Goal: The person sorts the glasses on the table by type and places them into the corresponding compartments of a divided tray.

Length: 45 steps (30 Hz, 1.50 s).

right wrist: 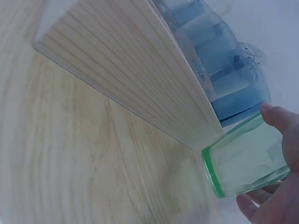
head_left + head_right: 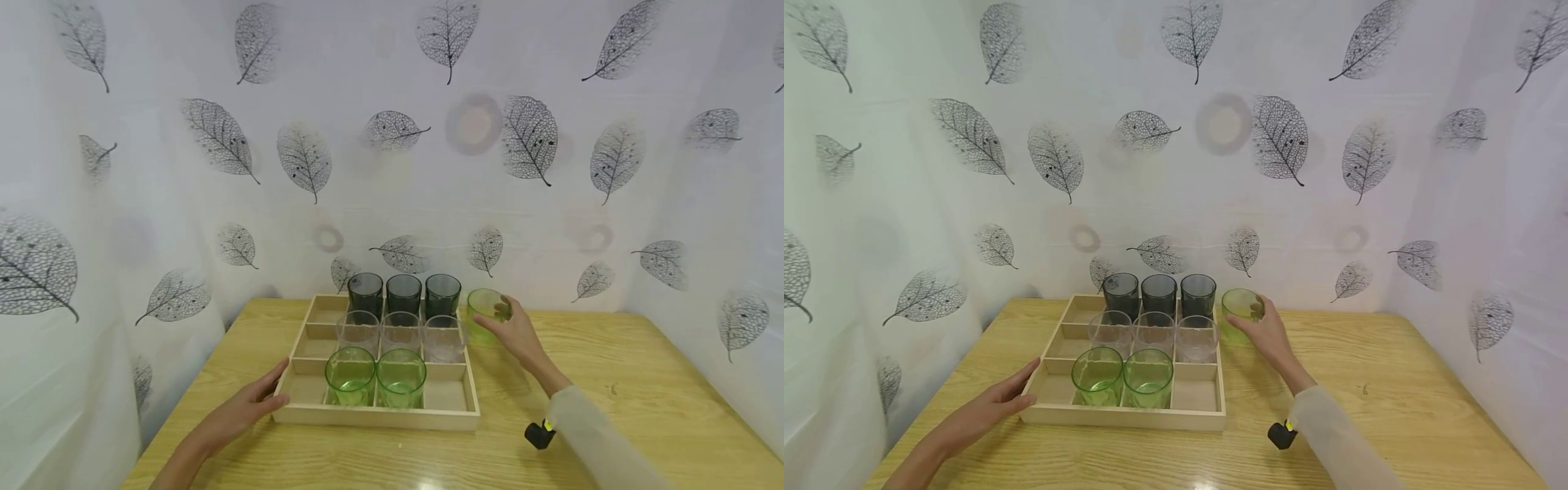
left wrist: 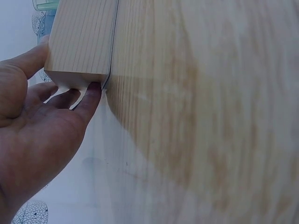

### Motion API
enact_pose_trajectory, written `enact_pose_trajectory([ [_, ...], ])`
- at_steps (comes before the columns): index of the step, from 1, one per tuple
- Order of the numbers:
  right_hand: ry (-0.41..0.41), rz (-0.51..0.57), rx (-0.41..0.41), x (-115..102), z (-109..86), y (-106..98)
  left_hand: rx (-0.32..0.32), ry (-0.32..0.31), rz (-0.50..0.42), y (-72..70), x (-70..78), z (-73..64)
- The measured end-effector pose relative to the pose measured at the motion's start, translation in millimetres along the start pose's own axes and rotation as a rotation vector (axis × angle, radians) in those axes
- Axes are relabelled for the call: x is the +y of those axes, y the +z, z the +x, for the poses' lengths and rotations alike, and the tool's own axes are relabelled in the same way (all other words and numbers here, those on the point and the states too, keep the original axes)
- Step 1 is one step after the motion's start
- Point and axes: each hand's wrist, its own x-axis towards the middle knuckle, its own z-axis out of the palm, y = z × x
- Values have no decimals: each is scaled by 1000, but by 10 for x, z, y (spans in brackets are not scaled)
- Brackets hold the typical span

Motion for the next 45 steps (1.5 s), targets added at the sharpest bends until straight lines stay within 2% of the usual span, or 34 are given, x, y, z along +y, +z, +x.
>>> enact_pose_trajectory([
  [9,-38,-82,-26,-66,-306,-162,-14,8,-6,-2,-13,-6],
  [17,-106,-91,-59,-169,-649,-272,0,-1,-12,-3,-9,-4],
  [33,-88,-108,-114,-334,-1189,-370,-12,8,-7,-8,17,-9],
  [37,-94,-142,-113,-357,-1295,-385,1,-1,0,-3,6,-9],
  [45,-120,-211,-97,-408,-1472,-399,4,33,-3,-20,-2,-14],
])
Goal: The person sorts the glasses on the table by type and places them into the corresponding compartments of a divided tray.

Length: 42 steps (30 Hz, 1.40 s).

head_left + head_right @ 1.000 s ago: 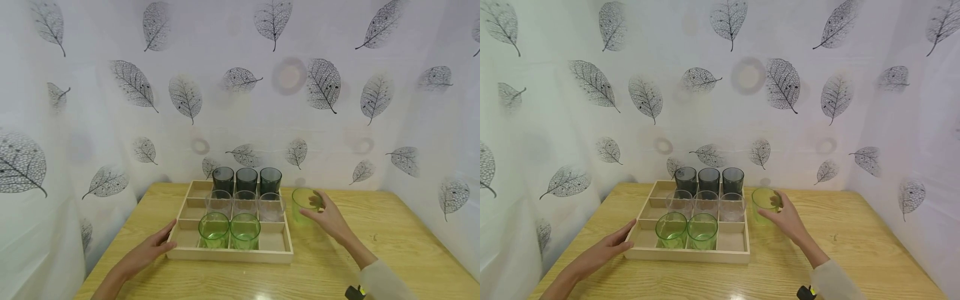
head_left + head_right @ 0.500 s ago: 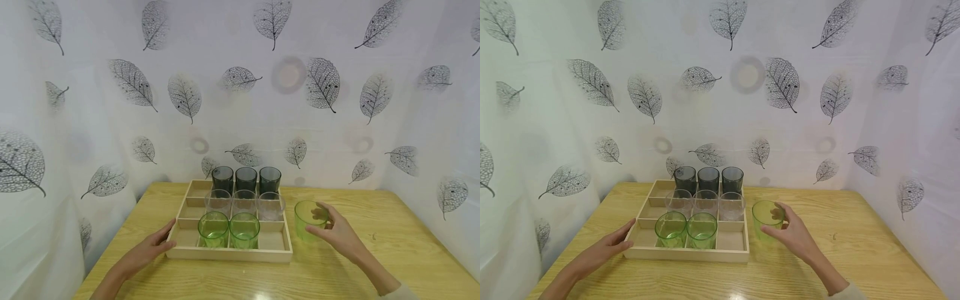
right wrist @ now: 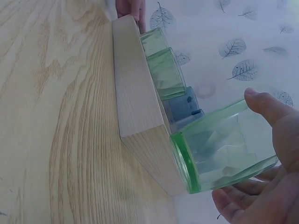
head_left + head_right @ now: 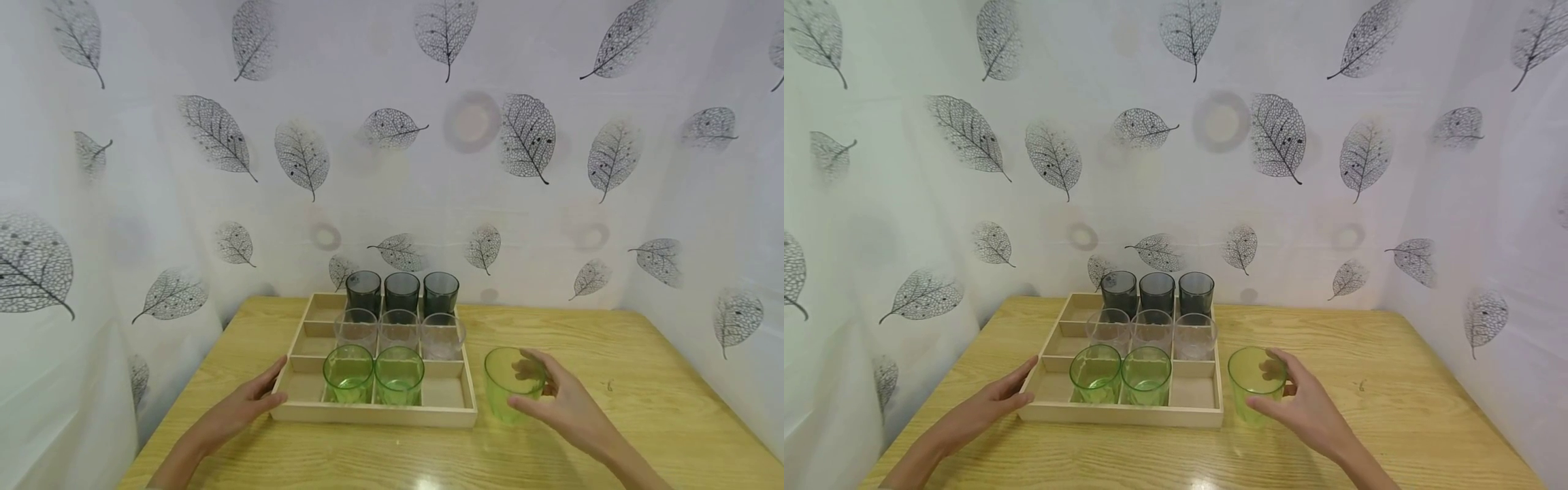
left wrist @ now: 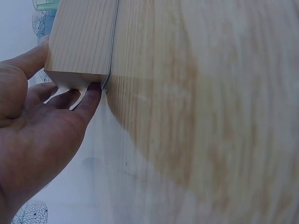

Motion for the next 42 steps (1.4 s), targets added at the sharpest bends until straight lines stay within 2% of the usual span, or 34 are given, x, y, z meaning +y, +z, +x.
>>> enact_pose_trajectory([
  [5,-32,4,-8,-51,-72,12,-4,6,15,0,2,9],
  [12,-124,33,-16,-141,-111,97,-5,-41,6,10,15,9],
  [16,-142,56,-26,-194,-102,150,-22,-30,2,6,20,9],
  [25,-66,84,-27,-311,10,276,-12,-15,-5,7,14,13],
  [33,-28,159,-46,-372,164,415,-6,-35,-12,19,10,16],
  [42,20,235,-20,-349,354,562,3,-34,-3,19,9,6],
])
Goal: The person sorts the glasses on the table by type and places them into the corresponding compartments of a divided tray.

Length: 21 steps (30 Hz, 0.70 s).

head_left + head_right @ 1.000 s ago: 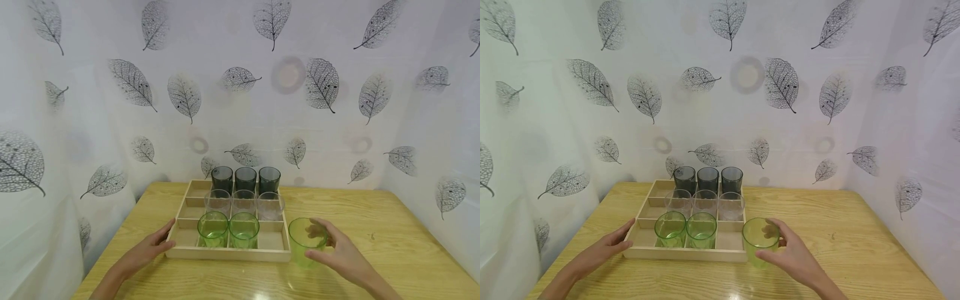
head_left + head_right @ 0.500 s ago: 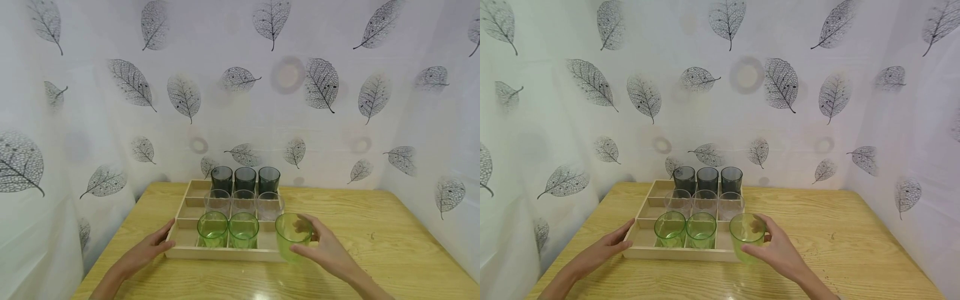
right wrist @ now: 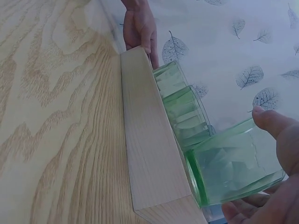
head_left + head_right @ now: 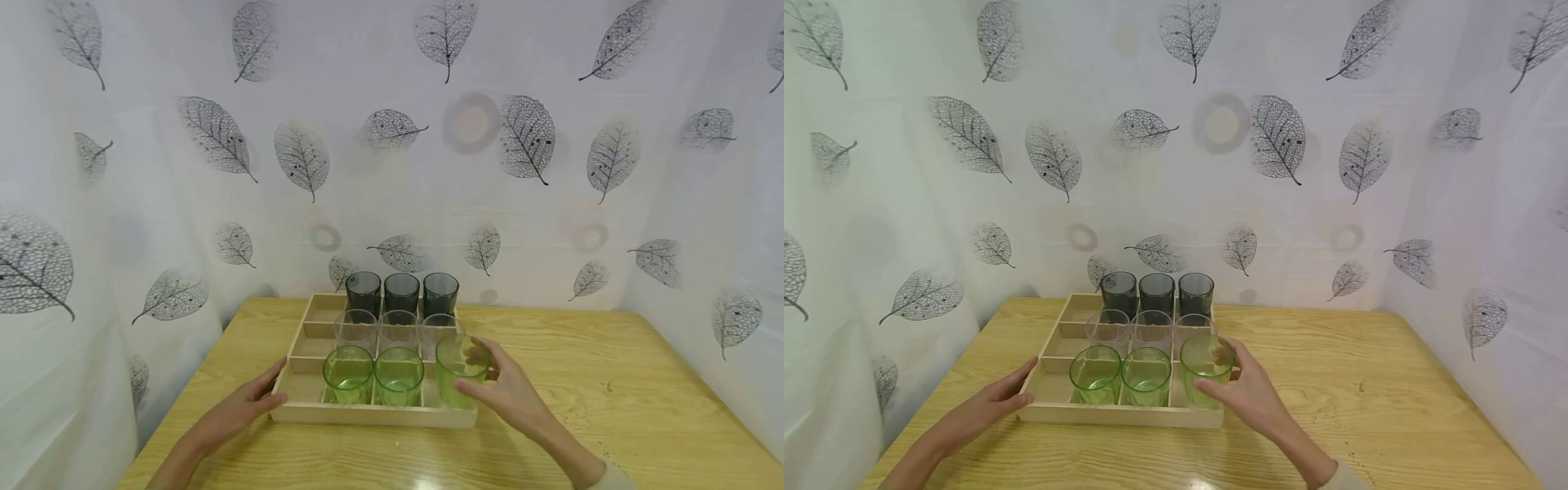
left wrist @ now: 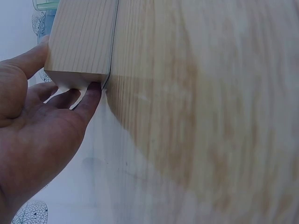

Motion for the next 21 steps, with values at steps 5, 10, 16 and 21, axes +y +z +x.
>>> enact_pose_trajectory([
  [5,10,42,1,12,31,23,-2,-5,1,-2,8,-1],
  [10,-7,56,5,13,35,37,-13,-5,4,-8,23,0],
  [16,-45,75,2,22,45,84,-14,-8,-6,-7,12,8],
  [21,-33,93,-3,44,59,133,-16,16,0,-14,0,8],
])
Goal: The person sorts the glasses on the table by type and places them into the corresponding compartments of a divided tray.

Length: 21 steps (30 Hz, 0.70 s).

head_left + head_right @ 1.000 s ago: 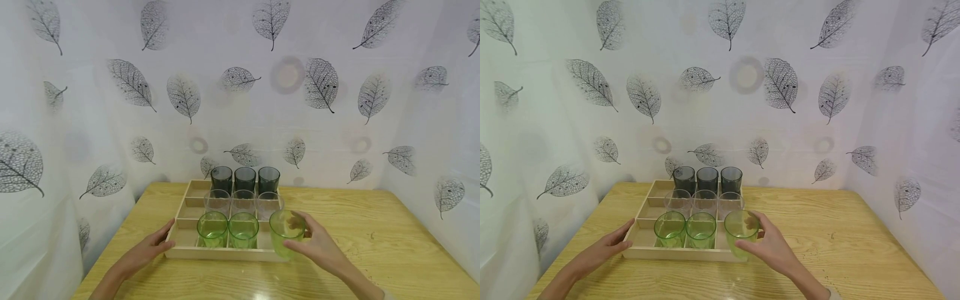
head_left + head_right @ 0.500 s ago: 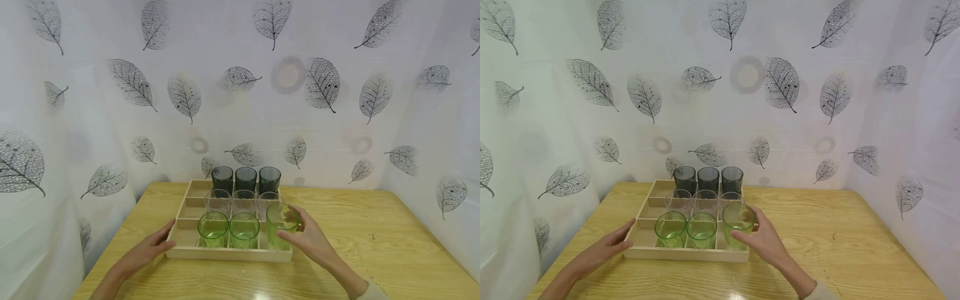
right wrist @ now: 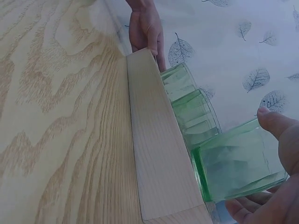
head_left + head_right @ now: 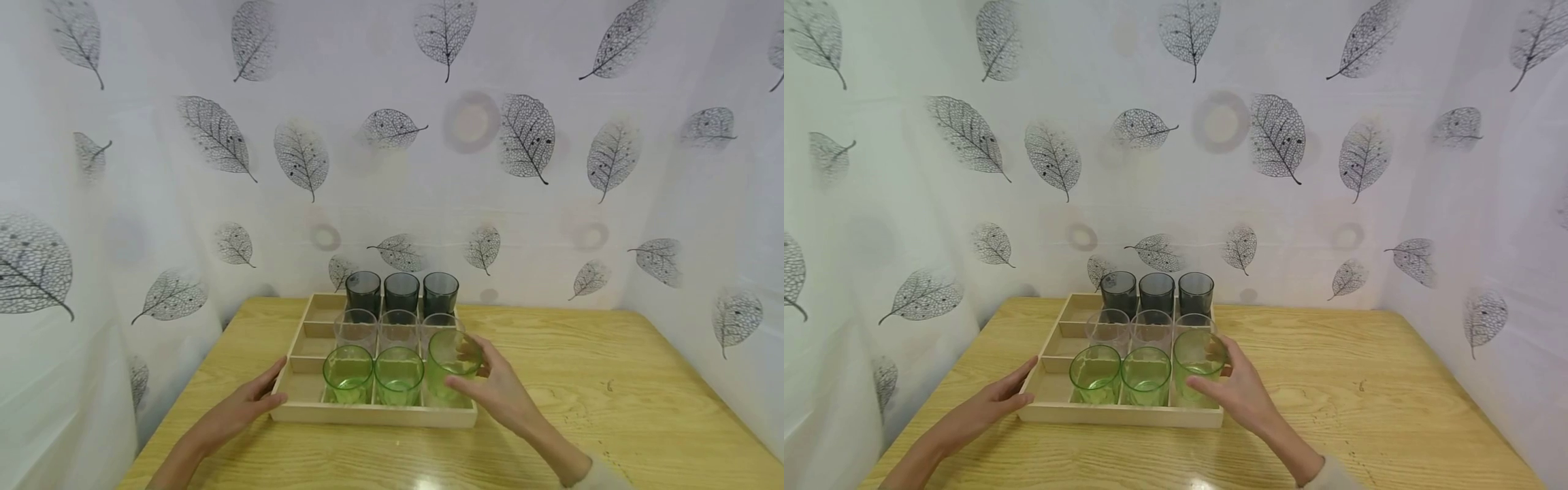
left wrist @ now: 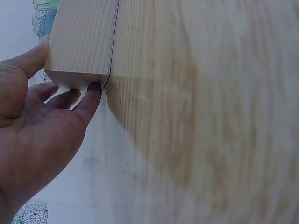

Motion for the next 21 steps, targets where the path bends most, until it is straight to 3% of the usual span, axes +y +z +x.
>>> enact_pose_trajectory([
  [9,23,-25,-15,64,-23,52,10,-14,24,-7,-8,-5],
  [17,25,-217,14,175,-14,99,14,-12,31,-1,-35,4],
  [21,6,-258,7,208,-26,115,13,-9,29,2,-32,-1],
])
